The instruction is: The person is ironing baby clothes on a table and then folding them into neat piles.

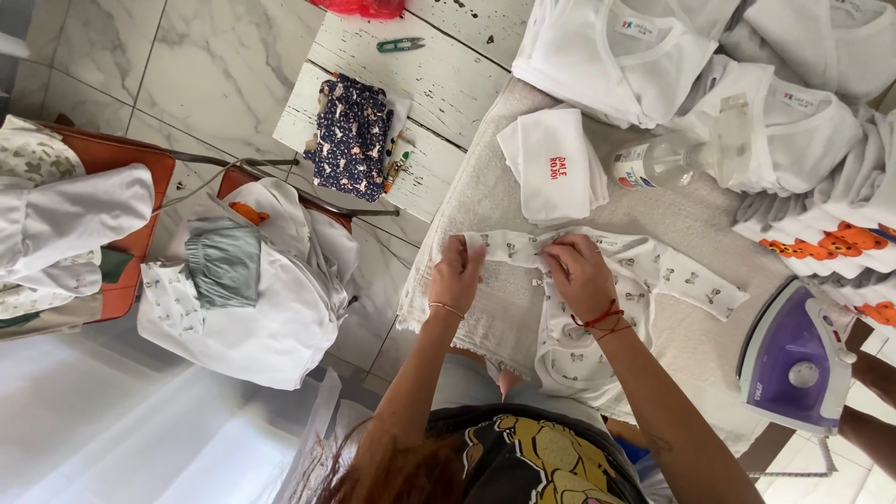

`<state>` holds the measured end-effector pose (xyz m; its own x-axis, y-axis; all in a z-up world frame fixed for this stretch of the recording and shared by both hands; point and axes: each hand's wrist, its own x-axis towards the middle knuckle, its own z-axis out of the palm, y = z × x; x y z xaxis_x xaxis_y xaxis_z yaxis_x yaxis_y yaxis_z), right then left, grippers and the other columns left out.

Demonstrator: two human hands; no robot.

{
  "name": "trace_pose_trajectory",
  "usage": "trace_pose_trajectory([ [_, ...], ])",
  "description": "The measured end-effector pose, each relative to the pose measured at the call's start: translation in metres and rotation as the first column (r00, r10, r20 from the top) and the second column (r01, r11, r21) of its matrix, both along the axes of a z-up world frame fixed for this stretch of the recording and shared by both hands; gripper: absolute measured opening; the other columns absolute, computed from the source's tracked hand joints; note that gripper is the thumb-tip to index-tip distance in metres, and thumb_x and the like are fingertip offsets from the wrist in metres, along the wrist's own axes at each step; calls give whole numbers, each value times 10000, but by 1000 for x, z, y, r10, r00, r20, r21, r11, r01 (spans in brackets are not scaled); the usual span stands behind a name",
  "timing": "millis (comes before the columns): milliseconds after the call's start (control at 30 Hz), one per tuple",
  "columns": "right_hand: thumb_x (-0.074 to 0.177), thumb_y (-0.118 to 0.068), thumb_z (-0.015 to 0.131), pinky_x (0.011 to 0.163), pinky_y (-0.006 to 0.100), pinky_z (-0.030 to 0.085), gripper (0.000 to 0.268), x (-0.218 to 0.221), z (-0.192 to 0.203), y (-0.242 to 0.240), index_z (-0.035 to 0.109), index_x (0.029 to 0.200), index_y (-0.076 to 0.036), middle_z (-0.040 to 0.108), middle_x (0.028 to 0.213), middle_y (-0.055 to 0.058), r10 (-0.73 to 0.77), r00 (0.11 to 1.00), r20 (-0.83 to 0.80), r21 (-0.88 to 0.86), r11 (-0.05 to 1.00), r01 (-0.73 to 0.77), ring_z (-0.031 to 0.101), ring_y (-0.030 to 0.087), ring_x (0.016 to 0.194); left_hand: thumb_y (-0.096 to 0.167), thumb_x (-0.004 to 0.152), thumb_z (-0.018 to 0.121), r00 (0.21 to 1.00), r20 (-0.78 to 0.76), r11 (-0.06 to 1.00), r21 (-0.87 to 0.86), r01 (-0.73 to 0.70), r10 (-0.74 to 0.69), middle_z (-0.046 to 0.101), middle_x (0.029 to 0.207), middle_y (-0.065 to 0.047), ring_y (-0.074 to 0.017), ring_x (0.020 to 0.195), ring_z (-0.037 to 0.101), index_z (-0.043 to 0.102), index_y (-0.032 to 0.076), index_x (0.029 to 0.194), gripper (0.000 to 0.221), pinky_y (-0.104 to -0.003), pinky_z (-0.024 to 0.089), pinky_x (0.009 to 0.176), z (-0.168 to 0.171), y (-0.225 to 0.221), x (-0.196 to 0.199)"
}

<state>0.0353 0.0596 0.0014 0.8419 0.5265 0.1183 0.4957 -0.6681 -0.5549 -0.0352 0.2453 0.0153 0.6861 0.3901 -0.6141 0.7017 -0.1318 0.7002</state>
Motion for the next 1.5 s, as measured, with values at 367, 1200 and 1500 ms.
trace_pose_trajectory([
  [367, 694, -316, 692, 739, 387, 468, 461, 1, 6, 7, 532, 1091, -143, 432, 903, 78, -67, 971, -227, -108, 993, 43, 534, 299, 841, 360, 713, 601, 996, -89, 918, 397, 10, 28, 599, 903, -139, -353, 836, 586, 424, 221, 1173, 512, -455, 446, 742, -11, -10, -17],
  [1200, 716, -436, 543, 760, 368, 432, 528, 1, 178, -147, 599, 1156, -149, 629, 1033, 116, -680, 670, -298, -709, 627, 322, 576, 279, 899, 442, 862, 331, 978, -73, 699, 689, 191, -196, 179, 1421, -60, -244, 1319, 113, 169, 152, 1362, 600, -502, 133, 1023, -3, 27, -96],
  [1500, 638, -396, 684, 488, 309, 468, 388, 9, 52, 83, 631, 993, -248, 552, 634, 62, 316, 948, 22, -184, 934, -307, 603, 241, 591, 334, 881, 355, 983, 143, 672, 717, -185, 117, 543, 842, 19, -225, 797, 566, 509, 261, 952, 185, -381, 455, 681, -55, 33, -93],
])
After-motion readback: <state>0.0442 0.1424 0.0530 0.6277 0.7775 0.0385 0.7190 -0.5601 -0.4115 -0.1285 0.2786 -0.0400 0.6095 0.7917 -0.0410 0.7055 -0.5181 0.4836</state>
